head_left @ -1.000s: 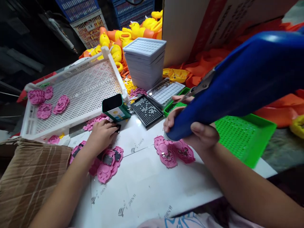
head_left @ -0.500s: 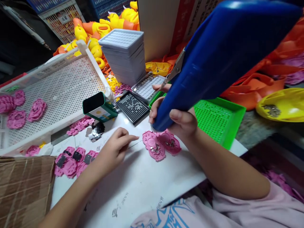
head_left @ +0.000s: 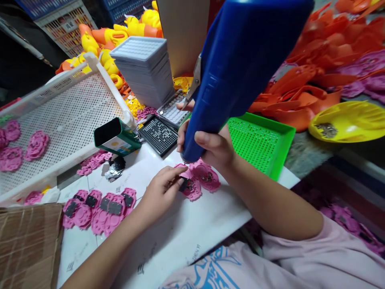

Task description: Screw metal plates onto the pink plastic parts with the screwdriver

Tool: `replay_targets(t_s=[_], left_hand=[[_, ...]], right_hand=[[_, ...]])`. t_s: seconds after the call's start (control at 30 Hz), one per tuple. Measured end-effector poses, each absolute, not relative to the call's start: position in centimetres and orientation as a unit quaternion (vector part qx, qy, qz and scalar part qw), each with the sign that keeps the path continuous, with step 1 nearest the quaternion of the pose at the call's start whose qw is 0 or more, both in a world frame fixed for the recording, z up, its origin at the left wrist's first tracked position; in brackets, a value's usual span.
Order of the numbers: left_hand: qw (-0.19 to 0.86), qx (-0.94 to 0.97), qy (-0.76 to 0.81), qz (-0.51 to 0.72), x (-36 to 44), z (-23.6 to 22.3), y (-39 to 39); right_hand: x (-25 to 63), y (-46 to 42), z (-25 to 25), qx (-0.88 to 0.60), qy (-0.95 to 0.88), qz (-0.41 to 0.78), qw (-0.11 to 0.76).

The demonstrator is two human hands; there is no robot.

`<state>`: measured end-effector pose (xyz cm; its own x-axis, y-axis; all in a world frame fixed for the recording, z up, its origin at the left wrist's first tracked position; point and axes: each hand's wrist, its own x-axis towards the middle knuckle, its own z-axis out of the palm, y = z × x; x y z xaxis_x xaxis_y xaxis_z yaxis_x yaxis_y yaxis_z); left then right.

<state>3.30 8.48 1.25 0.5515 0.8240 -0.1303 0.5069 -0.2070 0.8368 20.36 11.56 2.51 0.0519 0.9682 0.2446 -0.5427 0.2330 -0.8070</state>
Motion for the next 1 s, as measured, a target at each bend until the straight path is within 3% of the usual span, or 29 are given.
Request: replay_targets(t_s=[0.27, 0.6, 0.8, 1.0], left_hand=[[0.539, 0.613, 0.536, 0.215, 2.8, 1.2, 8.4], [0.673, 0.479, 0.506, 0.248, 2.2, 0.8, 7.9], [0.494, 0.662, 0.522, 0.214, 3.0, -0.1, 6.8], [0.224, 0.875, 0.372, 0.213, 3.0, -1.4, 6.3]], right_hand=[[20.3, 11.8, 2.4, -0.248, -0.381, 0.555, 0.697], [20.4, 11.7, 3.0, -0.256, -0.389, 0.559, 0.686], [20.4, 12.1, 2.6, -0.241, -0.396, 0.548, 0.697], [20.4, 12.2, 2.4, -0.245, -0.391, 0.548, 0.698]])
